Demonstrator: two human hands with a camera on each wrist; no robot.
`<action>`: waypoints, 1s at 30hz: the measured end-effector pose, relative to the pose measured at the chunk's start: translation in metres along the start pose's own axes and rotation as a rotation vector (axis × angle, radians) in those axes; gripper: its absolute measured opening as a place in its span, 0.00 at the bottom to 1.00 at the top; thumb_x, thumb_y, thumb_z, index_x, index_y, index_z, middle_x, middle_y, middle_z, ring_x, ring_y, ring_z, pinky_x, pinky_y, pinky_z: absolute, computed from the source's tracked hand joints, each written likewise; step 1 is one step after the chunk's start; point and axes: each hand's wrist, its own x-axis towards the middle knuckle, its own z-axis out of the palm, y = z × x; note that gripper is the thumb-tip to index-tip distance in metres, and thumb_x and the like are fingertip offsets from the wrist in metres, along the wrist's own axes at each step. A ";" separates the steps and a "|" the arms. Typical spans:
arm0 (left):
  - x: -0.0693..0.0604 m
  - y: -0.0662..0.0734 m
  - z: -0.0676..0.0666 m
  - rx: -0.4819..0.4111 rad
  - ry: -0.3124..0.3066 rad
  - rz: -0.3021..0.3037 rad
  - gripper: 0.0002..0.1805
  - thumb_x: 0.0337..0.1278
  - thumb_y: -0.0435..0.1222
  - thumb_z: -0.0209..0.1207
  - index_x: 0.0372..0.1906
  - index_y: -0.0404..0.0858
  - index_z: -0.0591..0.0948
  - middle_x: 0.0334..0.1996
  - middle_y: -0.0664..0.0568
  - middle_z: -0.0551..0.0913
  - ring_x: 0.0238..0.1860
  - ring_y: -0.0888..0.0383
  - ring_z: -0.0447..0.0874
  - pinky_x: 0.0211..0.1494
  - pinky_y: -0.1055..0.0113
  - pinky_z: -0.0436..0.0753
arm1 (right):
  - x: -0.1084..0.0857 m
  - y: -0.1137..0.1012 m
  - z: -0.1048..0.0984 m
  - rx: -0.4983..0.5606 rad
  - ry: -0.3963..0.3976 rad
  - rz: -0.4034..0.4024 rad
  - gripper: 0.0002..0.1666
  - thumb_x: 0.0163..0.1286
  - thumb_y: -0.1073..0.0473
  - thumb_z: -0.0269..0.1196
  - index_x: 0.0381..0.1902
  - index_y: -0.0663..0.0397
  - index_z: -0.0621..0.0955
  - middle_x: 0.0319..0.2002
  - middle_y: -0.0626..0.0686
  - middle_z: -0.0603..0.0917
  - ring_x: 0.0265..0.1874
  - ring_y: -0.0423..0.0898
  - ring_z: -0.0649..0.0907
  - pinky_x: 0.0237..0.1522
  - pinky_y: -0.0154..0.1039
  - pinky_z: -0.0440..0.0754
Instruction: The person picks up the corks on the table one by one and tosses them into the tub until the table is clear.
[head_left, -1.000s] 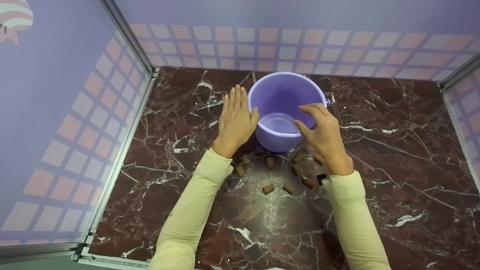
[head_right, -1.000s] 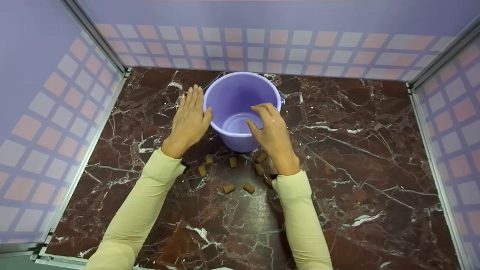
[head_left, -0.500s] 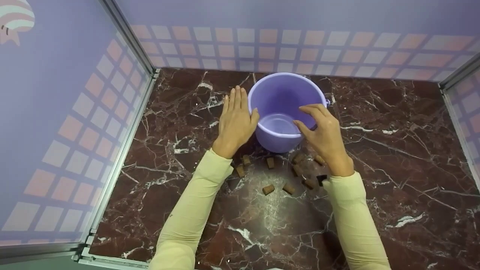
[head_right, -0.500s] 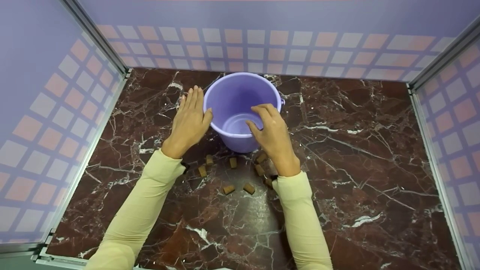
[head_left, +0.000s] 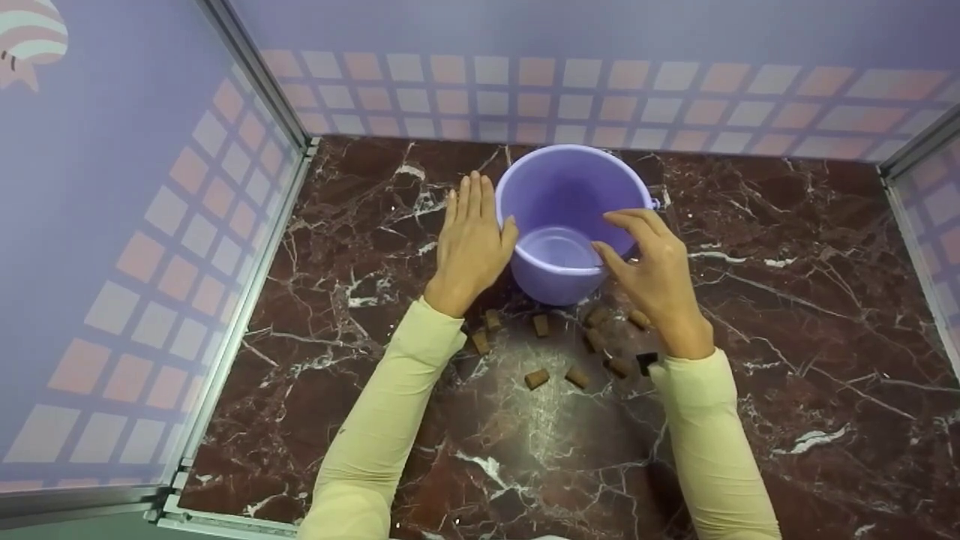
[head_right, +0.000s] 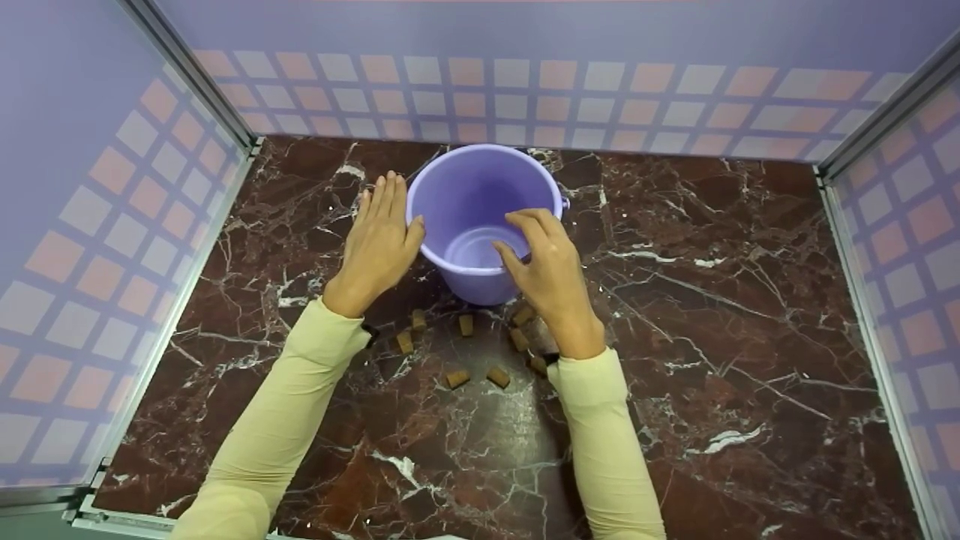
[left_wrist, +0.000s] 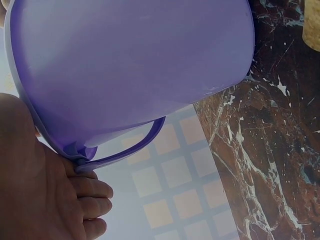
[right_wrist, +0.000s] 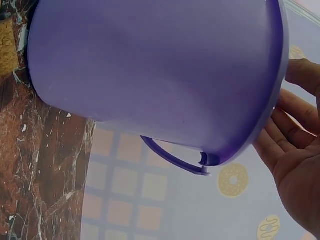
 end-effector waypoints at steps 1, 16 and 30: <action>0.000 0.000 0.000 0.004 0.001 0.001 0.39 0.84 0.48 0.42 0.83 0.24 0.51 0.83 0.32 0.48 0.85 0.42 0.41 0.86 0.51 0.39 | 0.000 0.000 -0.001 -0.001 0.003 0.001 0.22 0.64 0.67 0.77 0.54 0.71 0.85 0.52 0.65 0.86 0.52 0.59 0.87 0.62 0.47 0.83; 0.000 0.000 0.000 -0.002 -0.003 0.000 0.39 0.84 0.48 0.40 0.83 0.24 0.51 0.84 0.32 0.48 0.85 0.42 0.42 0.86 0.51 0.41 | -0.010 -0.007 -0.013 0.029 0.134 0.014 0.22 0.57 0.72 0.79 0.50 0.67 0.87 0.49 0.62 0.88 0.42 0.59 0.87 0.55 0.31 0.81; 0.000 0.000 0.000 -0.030 -0.001 -0.005 0.40 0.84 0.48 0.42 0.83 0.24 0.50 0.84 0.32 0.48 0.85 0.43 0.40 0.85 0.55 0.34 | -0.025 -0.009 -0.023 0.033 0.140 0.071 0.21 0.59 0.72 0.79 0.51 0.67 0.88 0.50 0.61 0.88 0.46 0.58 0.88 0.59 0.33 0.81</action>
